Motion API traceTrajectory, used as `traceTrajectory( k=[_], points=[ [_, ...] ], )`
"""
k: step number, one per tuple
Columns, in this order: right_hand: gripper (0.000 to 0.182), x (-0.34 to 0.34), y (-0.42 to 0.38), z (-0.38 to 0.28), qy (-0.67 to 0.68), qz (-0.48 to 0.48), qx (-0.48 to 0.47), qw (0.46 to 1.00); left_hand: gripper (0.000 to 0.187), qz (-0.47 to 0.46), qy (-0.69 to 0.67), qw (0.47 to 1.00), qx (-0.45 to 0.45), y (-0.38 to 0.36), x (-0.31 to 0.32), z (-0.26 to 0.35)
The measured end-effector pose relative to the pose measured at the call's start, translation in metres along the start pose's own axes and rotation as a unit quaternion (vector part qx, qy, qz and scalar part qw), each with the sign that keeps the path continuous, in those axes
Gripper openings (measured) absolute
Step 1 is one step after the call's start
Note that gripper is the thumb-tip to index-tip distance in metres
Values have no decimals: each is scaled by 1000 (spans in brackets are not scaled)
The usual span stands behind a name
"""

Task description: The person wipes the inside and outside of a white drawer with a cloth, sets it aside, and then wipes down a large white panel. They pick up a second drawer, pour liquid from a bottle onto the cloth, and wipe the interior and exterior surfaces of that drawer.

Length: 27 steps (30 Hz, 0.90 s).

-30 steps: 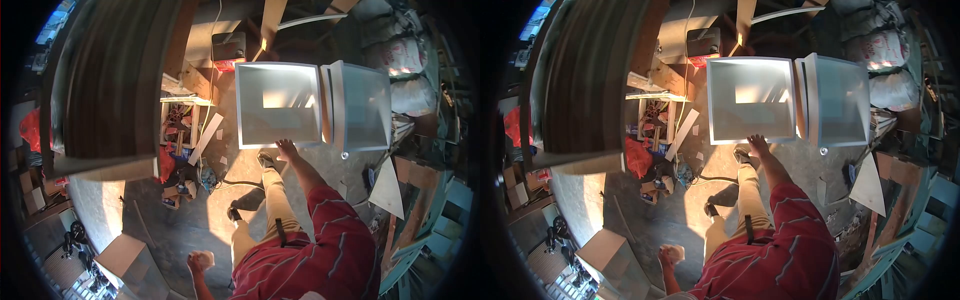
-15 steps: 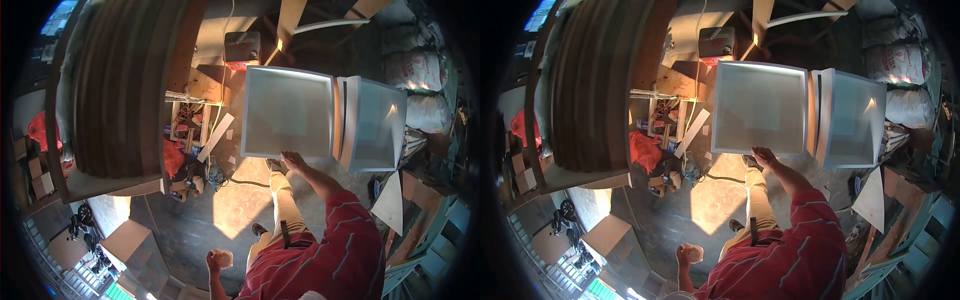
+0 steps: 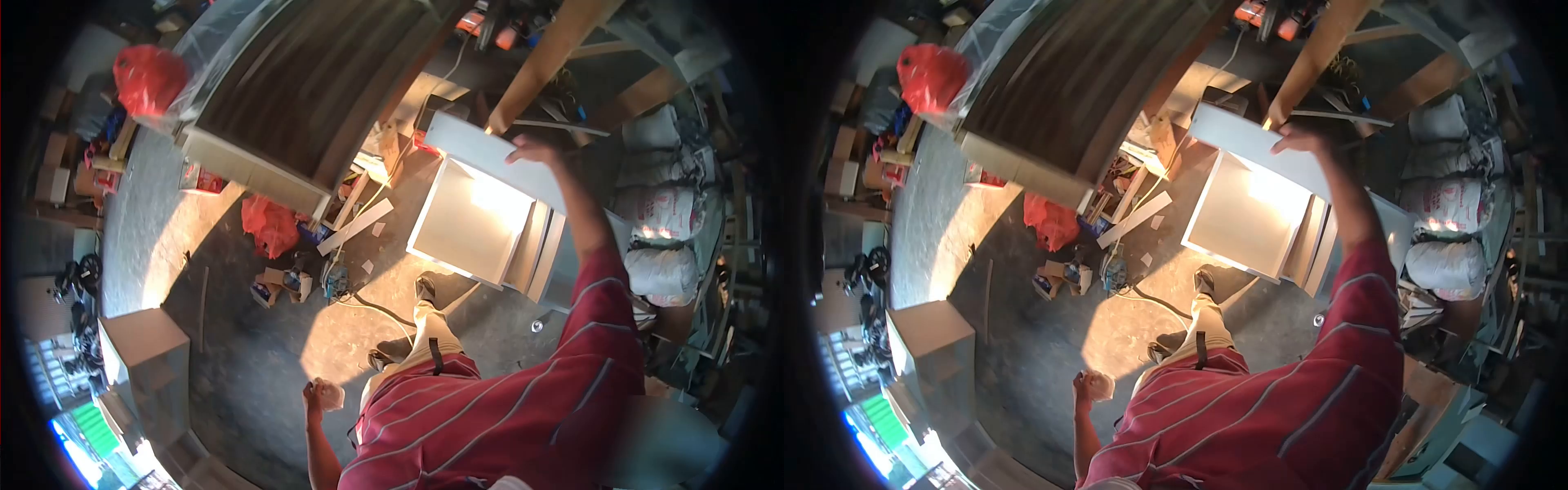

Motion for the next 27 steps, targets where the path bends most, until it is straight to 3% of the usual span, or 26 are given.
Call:
traceTrajectory(
  k=[3, 4, 5, 7, 8, 10, 12, 14, 15, 16, 17, 18, 19, 20, 21, 22, 23, 24, 25, 27],
  points=[
    [49, -20, -56, -87, 39, 52, 14, 998, 24, 3, -81, 997, -6, 3, -12, -27],
    [47, -18, -60, -57, 44, 81, 39, 995, 25, -13, -125, 992, 14, 5, -16, -36],
    [47, -10, -75, -68, 35, 80, 38, 995, 25, -17, -134, 991, 13, 16, -22, -48],
    [60, 8, -117, -110, 94, 226, -41, 969, 27, -64, -131, 989, 37, 34, -37, -78],
    [54, 16, -135, -123, 59, 246, -46, 966, 25, -52, -150, 987, 29, 37, -46, -87],
    [50, 49, -171, -164, 19, 259, -54, 964, 24, -52, -176, 983, 30, 41, -67, -105],
    [42, 84, -204, -221, 65, 245, -34, 967, 23, -65, -215, 972, 61, 55, -96, -127],
    [39, 114, -228, -230, 37, 251, 11, 967, 20, -55, -249, 966, 54, 42, -135, -136],
    [39, 136, -236, -247, 69, 289, -3, 955, 17, -44, -282, 957, 52, 36, -155, -140],
    [39, 156, -246, -253, 52, 392, 22, 918, 17, -29, -286, 956, 65, 44, -176, -157],
    [40, 175, -243, -252, 53, 350, 26, 935, 17, -11, -291, 953, 82, 57, -200, -168],
    [60, 188, -234, -206, 34, 278, 45, 959, 15, 12, -289, 953, 84, 66, -224, -179],
    [60, 207, -227, -182, 21, 248, 111, 962, 13, 35, -287, 954, 82, 71, -248, -188],
    [59, 236, -219, -209, 31, 234, 103, 966, 11, 49, -310, 946, 87, 66, -271, -184],
    [59, 259, -203, -189, 69, 262, 45, 961, 9, 62, -330, 937, 91, 60, -292, -178],
    [61, 276, -182, -156, -14, 257, 53, 965, 7, 62, -349, 930, 101, 66, -310, -176],
    [61, 311, -162, -189, 53, 293, 11, 955, 6, 63, -365, 922, 112, 73, -329, -173],
    [68, 337, -154, -224, 0, 152, 212, 966, 6, 74, -371, 920, 105, 69, -348, -163],
    [68, 364, -123, -212, 38, 233, 68, 969, 7, 88, -378, 916, 97, 64, -367, -154],
    [59, 429, -78, -273, 107, 191, 62, 974, 14, 123, -322, 933, 107, 92, -400, -156]
  ],
)
Point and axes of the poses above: each hand's wrist, its own y-axis towards the middle knuckle, its own x-axis out of the palm, z = x × y, the point moved 7 cm from there along y, towards the middle knuckle, and after that the axes turned 14 degrees about -x, right-handed, at the moved point
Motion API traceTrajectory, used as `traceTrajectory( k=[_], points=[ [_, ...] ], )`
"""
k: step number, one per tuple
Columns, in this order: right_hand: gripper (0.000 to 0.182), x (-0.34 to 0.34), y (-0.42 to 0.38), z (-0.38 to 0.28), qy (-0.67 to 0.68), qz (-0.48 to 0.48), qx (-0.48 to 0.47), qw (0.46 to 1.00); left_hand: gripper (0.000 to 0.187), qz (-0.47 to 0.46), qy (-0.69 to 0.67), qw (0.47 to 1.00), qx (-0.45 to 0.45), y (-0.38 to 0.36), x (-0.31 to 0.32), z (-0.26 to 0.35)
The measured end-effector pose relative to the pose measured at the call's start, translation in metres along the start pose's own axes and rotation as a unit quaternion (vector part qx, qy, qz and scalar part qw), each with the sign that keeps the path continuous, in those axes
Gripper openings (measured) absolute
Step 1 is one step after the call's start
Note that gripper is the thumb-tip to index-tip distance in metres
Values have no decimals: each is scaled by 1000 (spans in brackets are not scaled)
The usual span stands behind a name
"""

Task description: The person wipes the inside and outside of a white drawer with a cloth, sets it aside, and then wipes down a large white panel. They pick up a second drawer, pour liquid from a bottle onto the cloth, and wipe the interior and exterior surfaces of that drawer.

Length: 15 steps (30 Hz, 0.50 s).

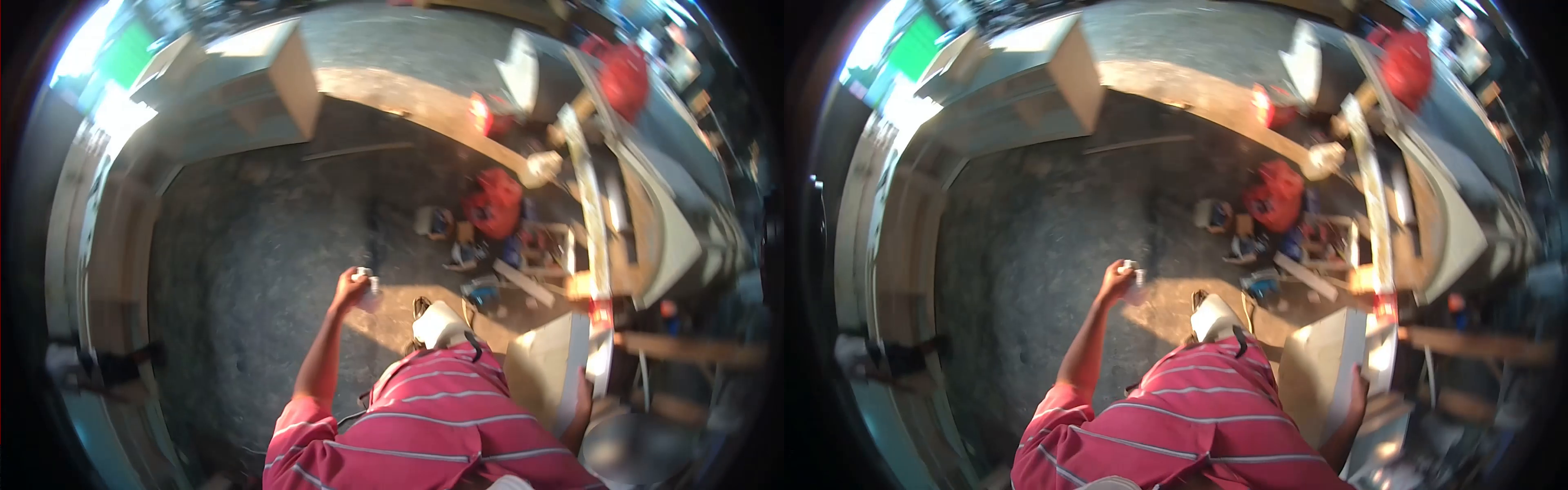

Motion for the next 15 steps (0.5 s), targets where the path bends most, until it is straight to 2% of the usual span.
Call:
traceTrajectory(
  k=[2, 4, 5, 7, 8, 9, 11, 13, 14, 15],
  points=[
    [60, 76, 10, -69, -44, -55, 31, 997, 14, 6, -7, 1000, 24, 24, -18, 16],
    [59, 147, 32, -137, 0, 31, -142, 989, 15, 65, -12, 998, 21, 56, -45, 18],
    [59, 177, 53, -146, -114, -121, 50, 985, 18, 58, -20, 998, -5, 69, -59, 17],
    [60, 240, 98, -204, -59, -119, -85, 988, 27, 154, 56, 986, 33, 106, -103, -9],
    [61, 267, 118, -230, -39, -116, -145, 982, 29, 147, 0, 988, -49, 107, -119, -13],
    [61, 290, 139, -244, -42, -122, -149, 980, 32, 158, 14, 982, -104, 105, -138, -14],
    [61, 340, 198, -275, -42, -130, -169, 976, 34, 196, -18, 976, -95, 121, -180, -32],
    [61, 376, 221, -337, -38, -140, -169, 975, 32, 221, -87, 964, -123, 118, -214, -20],
    [62, 393, 220, -387, -38, -147, -161, 975, 32, 241, -67, 960, -125, 125, -234, -21],
    [63, 397, 181, -479, -182, -182, -106, 961, 32, 242, -109, 953, -150, 137, -249, -31]
  ],
)
Point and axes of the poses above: each hand's wrist, its own y-axis towards the middle knuckle, its own x-axis out of the palm, z = x × y, the point moved 7 cm from there along y, towards the middle knuckle, and after that the axes turned 14 degrees about -x, right-handed, at the moved point
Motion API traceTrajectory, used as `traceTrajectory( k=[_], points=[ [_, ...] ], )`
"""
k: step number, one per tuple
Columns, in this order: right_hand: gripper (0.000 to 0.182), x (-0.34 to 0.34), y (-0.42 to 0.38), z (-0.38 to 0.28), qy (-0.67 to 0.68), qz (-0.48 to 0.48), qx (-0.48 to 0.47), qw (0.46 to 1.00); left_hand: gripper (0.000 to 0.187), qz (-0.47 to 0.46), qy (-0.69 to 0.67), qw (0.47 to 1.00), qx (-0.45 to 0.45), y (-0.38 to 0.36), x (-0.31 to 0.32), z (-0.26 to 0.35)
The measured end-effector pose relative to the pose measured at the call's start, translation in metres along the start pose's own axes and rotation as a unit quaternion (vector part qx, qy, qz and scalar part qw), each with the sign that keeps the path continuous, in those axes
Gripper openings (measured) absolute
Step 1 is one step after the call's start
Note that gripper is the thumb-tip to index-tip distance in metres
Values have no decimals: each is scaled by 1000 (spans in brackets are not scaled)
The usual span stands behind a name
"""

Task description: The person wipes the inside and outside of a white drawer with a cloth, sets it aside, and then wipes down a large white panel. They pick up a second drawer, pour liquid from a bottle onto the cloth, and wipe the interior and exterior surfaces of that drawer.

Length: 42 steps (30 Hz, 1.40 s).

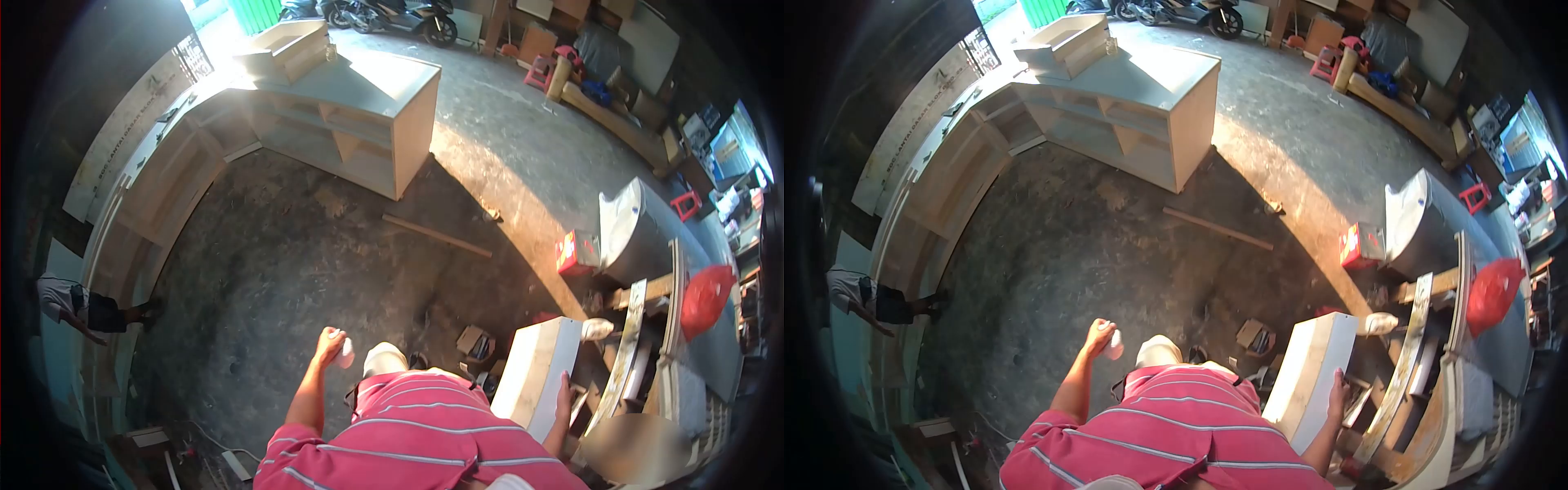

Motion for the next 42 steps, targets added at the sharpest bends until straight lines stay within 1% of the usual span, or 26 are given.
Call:
traceTrajectory(
  k=[1, 3, 4, 5, 6, 7, 8, 9, 11, 13, 14, 15, 16, 17, 19, 22, 24, 27, 28, 31, 34, 37, 38, 39, 41, 42],
  points=[
    [63, 5, 25, -15, -3, 3, -9, 1000, 34, 26, -11, 1000, 7, 3, -10, 15],
    [61, 13, 81, -38, 145, 89, -108, 980, 35, 37, -63, 997, -17, 21, -22, 46],
    [60, 17, 116, -40, 187, 101, -165, 963, 35, 47, -87, 995, -18, 41, -26, 60],
    [60, 15, 138, -57, 183, 104, -172, 962, 35, 56, -110, 992, -22, 61, -25, 73],
    [60, 12, 160, -74, 193, 123, -194, 954, 34, 36, -133, 990, -26, 67, -24, 109],
    [59, 10, 179, -89, 204, 143, -213, 945, 34, 9, -164, 986, 1, 91, -19, 133],
    [58, 6, 204, -91, 217, 127, -179, 951, 33, 10, -179, 984, 14, 127, -10, 152],
    [58, 7, 213, -116, 215, 131, -178, 951, 31, 11, -194, 981, 29, 168, 0, 174],
    [59, -6, 201, -195, 215, 175, -166, 946, 32, -14, -78, 994, 80, 222, 26, 249],
    [59, -13, 222, -233, 205, 183, -194, 942, 33, -69, -136, 982, 112, 238, 61, 345],
    [57, -17, 231, -242, 205, 206, -175, 941, 35, -44, -82, 979, 179, 237, 74, 403],
    [55, -17, 237, -243, 206, 226, -153, 940, 35, -104, -97, 979, 150, 231, 91, 458],
    [55, -16, 259, -232, 225, 212, -139, 941, 37, -169, -111, 966, 161, 234, 112, 506],
    [57, -15, 265, -249, 207, 219, -143, 943, 37, -186, -110, 956, 196, 241, 133, 549],
    [62, -9, 264, -299, 169, 242, -97, 950, 41, -236, -111, 946, 191, 250, 174, 624],
    [62, 8, 318, -313, 152, 239, -68, 957, 53, -276, -104, 931, 213, 269, 232, 710],
    [63, 26, 370, -313, 130, 226, -54, 964, 57, -294, -109, 922, 225, 298, 278, 749],
    [64, 50, 466, -335, 73, 195, -42, 977, 42, -320, -146, 904, 241, 339, 334, 793],
    [65, 54, 500, -349, 46, 182, -37, 981, 40, -275, -127, 929, 210, 350, 345, 804],
    [66, 66, 579, -402, -62, 119, -4, 991, 35, -260, -167, 940, 145, 390, 379, 837],
    [67, 60, 650, -458, -139, 58, 6, 989, 36, -245, -159, 946, 138, 410, 393, 894],
    [63, 48, 790, -399, -69, 152, -150, 974, 34, -233, -201, 942, 136, 444, 407, 952],
    [57, 30, 756, -517, -62, 99, -70, 991, 33, -251, -217, 935, 128, 454, 413, 973],
    [54, 22, 778, -540, -27, 120, -115, 986, 32, -269, -231, 928, 118, 462, 418, 992],
    [53, 5, 822, -585, 13, 109, -115, 987, 31, -250, -243, 931, 104, 491, 431, 1027],
    [52, 3, 844, -614, 123, 141, -191, 964, 31, -235, -250, 934, 102, 516, 441, 1044]
  ],
)
Point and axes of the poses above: each hand's wrist, its own y-axis towards the middle knuckle, its own x-axis out of the palm, z = x × y, the point moved 7 cm from there along y, towards the middle knuckle, and after that the axes turned 14 degrees about -x, right-handed, at the moved point
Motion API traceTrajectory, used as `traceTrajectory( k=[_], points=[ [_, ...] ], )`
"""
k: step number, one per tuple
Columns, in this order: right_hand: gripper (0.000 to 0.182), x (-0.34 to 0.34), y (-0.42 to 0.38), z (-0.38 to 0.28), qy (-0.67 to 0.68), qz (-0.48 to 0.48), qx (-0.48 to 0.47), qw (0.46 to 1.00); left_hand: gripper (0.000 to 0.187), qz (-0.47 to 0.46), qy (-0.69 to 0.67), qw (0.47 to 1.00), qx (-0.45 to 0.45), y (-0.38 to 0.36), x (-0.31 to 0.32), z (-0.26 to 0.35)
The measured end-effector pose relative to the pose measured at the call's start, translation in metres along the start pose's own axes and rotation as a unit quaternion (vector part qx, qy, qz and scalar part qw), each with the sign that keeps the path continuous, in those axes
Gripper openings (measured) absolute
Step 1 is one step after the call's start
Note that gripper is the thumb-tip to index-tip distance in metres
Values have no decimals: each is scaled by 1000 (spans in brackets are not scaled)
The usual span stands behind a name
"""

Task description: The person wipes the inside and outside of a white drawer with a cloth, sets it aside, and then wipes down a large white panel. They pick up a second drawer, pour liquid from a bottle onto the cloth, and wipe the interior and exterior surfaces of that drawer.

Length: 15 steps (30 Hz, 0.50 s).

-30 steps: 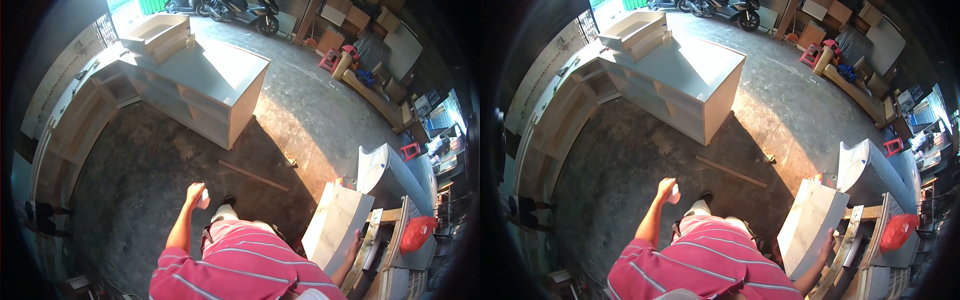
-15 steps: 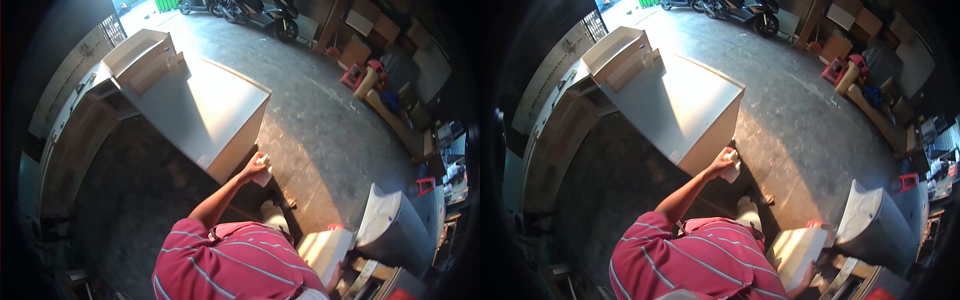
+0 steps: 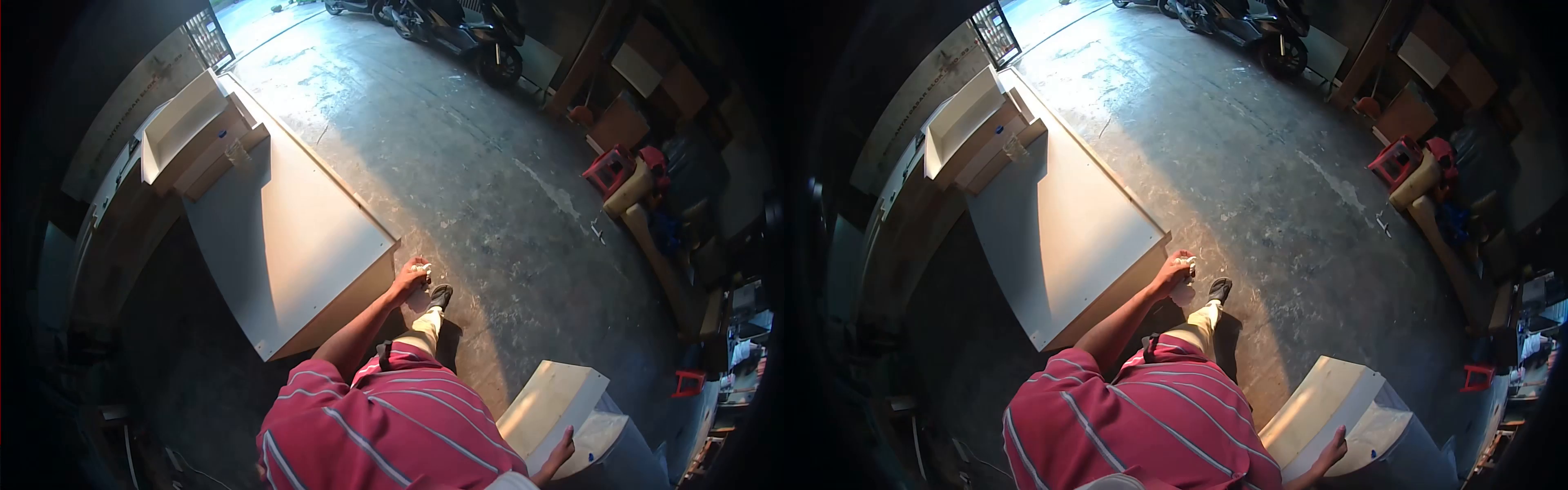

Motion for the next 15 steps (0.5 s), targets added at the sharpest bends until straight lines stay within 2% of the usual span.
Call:
traceTrajectory(
  k=[1, 2, 3, 5, 7, 9, 10, 11, 13, 14, 15],
  points=[
    [52, 13, 28, -9, 2, -2, -4, 1000, 31, 14, -4, 1000, 3, 32, 1, 11],
    [52, 15, 58, -22, 1, 10, -20, 1000, 33, -33, -53, 997, 40, 61, 11, 22],
    [53, 27, 94, -42, 10, 23, -41, 999, 33, -33, -57, 996, 53, 92, 19, 34],
    [55, 51, 151, -82, 67, 15, -5, 998, 32, -27, -99, 994, 39, 144, 33, 56],
    [56, 76, 203, -143, 66, -1, -3, 998, 31, -24, -68, 997, 32, 181, 60, 109],
    [54, 84, 253, -199, 30, 83, -155, 984, 30, -12, 13, 999, 30, 220, 85, 147],
    [53, 86, 294, -168, 45, -2, -83, 996, 32, -12, 25, 998, 60, 237, 94, 171],
    [58, 95, 329, -155, 88, -34, -60, 994, 32, 2, 18, 998, 65, 250, 100, 193],
    [56, 120, 377, -193, 53, 52, -142, 987, 29, 14, 39, 995, 89, 268, 111, 234],
    [56, 137, 409, -208, 55, 34, -157, 986, 29, 31, 23, 995, 95, 279, 106, 247],
    [57, 160, 439, -214, 64, -37, -128, 989, 28, 63, 66, 989, 116, 288, 101, 262]
  ],
)
Point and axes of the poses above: each hand's wrist, its own y-axis towards the middle knuckle, its own x-axis out of the palm, z = x × y, the point moved 7 cm from there along y, towards the middle knuckle, and after that the axes turned 14 degrees about -x, right-handed, at the moved point
